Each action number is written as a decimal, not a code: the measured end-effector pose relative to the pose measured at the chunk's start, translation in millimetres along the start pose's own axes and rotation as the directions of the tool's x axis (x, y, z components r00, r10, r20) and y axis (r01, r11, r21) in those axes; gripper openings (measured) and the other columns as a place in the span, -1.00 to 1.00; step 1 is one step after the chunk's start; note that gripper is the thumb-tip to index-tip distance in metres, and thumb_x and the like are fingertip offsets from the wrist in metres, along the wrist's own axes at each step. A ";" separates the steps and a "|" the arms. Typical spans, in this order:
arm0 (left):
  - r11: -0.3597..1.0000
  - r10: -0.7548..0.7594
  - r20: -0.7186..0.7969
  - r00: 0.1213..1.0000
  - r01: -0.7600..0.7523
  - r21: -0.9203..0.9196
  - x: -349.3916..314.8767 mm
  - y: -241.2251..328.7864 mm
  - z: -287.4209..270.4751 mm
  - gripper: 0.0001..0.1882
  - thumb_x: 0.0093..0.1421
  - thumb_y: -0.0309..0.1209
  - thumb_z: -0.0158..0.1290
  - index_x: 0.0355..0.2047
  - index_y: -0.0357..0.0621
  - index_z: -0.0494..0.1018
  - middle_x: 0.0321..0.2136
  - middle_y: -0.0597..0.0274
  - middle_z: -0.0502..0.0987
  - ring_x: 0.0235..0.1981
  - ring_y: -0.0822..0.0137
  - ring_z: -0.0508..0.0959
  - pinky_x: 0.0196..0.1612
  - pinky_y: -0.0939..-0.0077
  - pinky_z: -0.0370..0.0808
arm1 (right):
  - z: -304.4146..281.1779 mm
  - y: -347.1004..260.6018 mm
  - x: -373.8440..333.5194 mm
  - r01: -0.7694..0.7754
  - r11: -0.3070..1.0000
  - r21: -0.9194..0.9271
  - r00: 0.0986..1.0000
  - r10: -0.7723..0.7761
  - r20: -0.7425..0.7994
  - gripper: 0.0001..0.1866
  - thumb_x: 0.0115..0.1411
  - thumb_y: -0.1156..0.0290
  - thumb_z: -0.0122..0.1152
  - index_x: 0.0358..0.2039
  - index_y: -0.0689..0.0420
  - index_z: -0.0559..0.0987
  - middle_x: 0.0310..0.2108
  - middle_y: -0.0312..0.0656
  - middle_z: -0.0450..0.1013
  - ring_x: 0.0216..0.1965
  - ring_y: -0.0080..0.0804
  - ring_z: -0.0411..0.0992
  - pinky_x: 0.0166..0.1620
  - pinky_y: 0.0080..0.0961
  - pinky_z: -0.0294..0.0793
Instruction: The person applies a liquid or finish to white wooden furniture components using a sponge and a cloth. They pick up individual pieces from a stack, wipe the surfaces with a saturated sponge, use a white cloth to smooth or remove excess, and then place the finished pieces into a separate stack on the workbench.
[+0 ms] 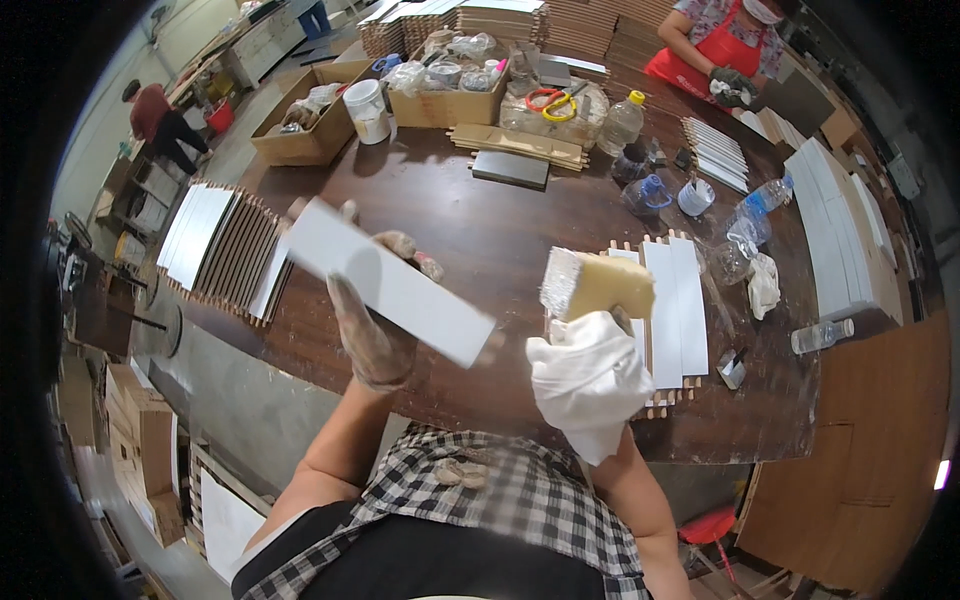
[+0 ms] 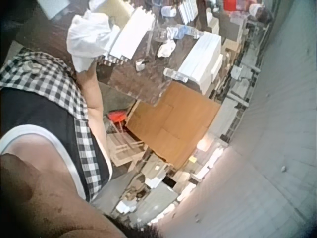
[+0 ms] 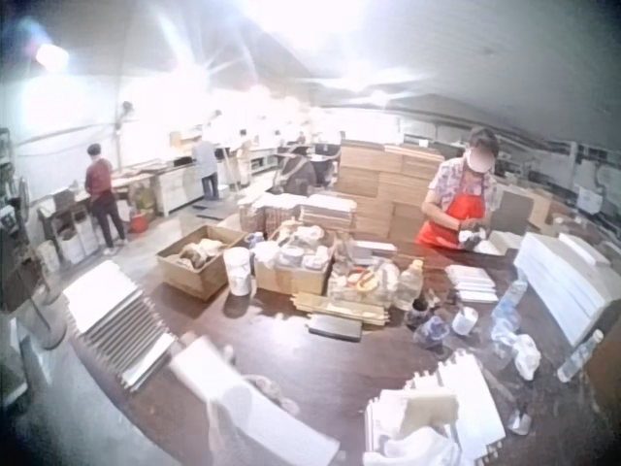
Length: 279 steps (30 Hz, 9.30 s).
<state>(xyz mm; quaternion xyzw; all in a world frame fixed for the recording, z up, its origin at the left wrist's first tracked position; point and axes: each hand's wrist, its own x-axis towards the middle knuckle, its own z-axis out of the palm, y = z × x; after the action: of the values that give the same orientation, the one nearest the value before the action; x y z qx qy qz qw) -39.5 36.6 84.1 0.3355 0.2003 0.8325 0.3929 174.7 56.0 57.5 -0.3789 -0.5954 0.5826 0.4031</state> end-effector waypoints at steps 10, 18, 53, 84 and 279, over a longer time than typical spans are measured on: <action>0.817 -0.546 -0.067 0.835 0.514 -0.260 0.5 -15.2 2.0 -0.48 0.21 0.12 -0.21 -0.18 -0.12 0.27 -0.47 0.18 0.43 -0.56 0.33 0.49 -0.54 0.56 0.51 | -10.5 8.0 -13.2 -0.274 0.698 0.661 0.958 0.261 0.121 -0.44 0.10 0.36 0.17 0.08 0.24 0.25 -0.04 -0.08 0.36 -0.11 -0.26 0.43 -0.01 -0.33 0.43; 0.809 -0.578 -0.047 0.815 0.565 -0.161 7.8 -16.9 2.5 -0.44 0.16 0.18 -0.14 -0.16 -0.08 0.24 -0.50 0.24 0.40 -0.61 0.39 0.44 -0.58 0.58 0.47 | -34.5 73.6 -18.1 -0.027 0.965 -0.263 0.999 0.019 -0.034 -0.49 -0.02 0.24 0.31 -0.05 0.15 0.44 -0.07 -0.16 0.42 -0.02 -0.26 0.38 0.09 -0.30 0.30; 0.756 -0.610 0.096 0.787 0.614 -0.227 14.3 -26.5 -17.4 -0.40 0.22 0.08 -0.18 0.11 -0.07 0.17 -0.46 0.21 0.43 -0.53 0.42 0.43 -0.51 0.59 0.37 | -17.6 -20.3 7.1 0.276 0.939 -0.205 0.960 -0.259 0.104 -0.44 -0.11 0.32 0.38 -0.11 0.28 0.41 -0.23 -0.14 0.48 -0.21 -0.38 0.49 -0.15 -0.52 0.52; 0.694 -0.719 0.246 0.650 0.688 0.209 -0.1 -72.3 -39.8 -0.45 0.18 0.05 -0.08 -0.06 -0.17 0.32 -0.19 0.02 0.47 -0.11 0.16 0.47 -0.07 0.32 0.45 | 64.8 -13.8 55.7 0.793 0.599 0.117 0.543 -0.780 0.312 -0.19 -0.19 0.30 0.43 0.09 0.19 0.26 -0.01 -0.02 0.33 0.05 -0.13 0.29 0.10 -0.25 0.30; 0.610 -0.740 0.202 0.641 0.767 -0.199 -27.5 -63.0 21.0 -0.44 0.28 -0.11 -0.20 0.13 -0.26 0.11 0.00 0.01 0.35 -0.09 0.24 0.46 -0.04 0.44 0.45 | -20.5 -41.3 97.8 0.724 0.655 -0.217 0.651 -0.752 -0.097 -0.51 0.06 0.58 0.14 0.04 0.13 0.29 -0.25 -0.28 0.37 -0.28 -0.48 0.36 -0.10 -0.50 0.41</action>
<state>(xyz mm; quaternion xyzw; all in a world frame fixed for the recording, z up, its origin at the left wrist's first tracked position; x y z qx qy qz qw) 21.1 54.9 50.1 0.2049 0.1891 0.5909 0.7571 156.4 152.7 102.4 -0.1846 -0.7037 0.2816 0.6256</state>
